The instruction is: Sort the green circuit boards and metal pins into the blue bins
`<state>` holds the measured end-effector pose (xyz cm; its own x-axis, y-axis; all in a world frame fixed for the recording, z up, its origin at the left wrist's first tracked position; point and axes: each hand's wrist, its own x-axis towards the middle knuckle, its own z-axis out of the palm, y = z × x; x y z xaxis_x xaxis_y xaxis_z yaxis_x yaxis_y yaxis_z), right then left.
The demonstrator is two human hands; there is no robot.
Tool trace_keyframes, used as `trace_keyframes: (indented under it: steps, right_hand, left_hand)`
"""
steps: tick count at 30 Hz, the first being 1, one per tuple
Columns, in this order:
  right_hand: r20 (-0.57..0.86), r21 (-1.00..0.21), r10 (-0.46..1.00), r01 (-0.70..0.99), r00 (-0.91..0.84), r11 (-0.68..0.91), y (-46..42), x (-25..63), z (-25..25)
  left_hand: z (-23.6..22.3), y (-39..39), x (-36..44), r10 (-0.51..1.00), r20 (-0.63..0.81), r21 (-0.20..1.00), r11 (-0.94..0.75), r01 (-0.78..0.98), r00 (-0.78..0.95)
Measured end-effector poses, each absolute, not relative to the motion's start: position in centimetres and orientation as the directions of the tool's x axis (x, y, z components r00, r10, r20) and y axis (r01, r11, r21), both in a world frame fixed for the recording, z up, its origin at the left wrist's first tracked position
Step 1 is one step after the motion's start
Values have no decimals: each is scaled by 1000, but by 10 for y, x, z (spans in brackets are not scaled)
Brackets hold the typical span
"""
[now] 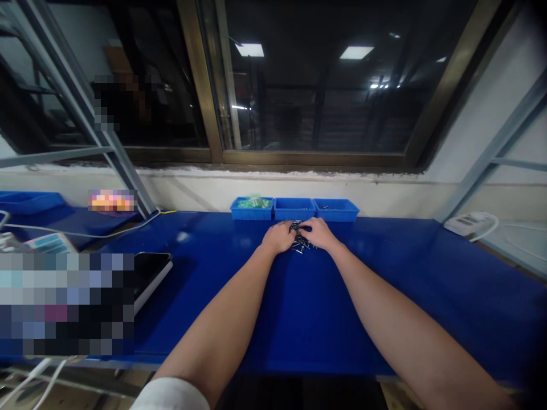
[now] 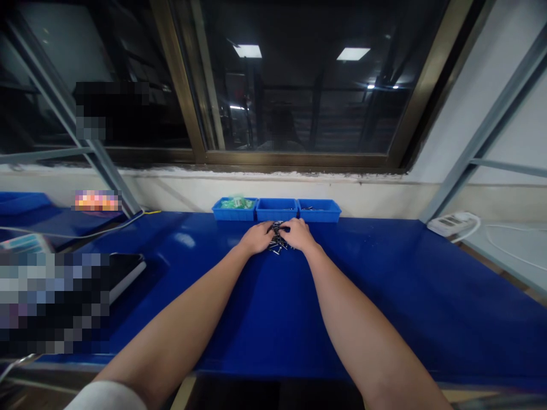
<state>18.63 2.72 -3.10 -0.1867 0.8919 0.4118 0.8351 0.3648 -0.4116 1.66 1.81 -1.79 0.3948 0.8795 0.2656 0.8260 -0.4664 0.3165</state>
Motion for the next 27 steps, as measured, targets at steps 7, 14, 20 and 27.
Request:
trace_keyframes:
  steps: [7,14,20,27]
  right_hand:
    - [406,-416,890,825,-207,382,28,187,-29]
    - [398,-448,887,794,-235,411,27,187,-29]
    - [355,-448,899,798,-255,403,27,187,-27]
    - [311,-419,918,832,-244,363,28,185,-27]
  left_hand:
    - [-14,14,17,903,221,302,-422,855,368]
    - [-15,15,17,896,243,314,-436,844,372]
    - [-16,16,17,875,259,312,-476,822,408]
    - [-17,15,16,845,298,340,-529,777,444]
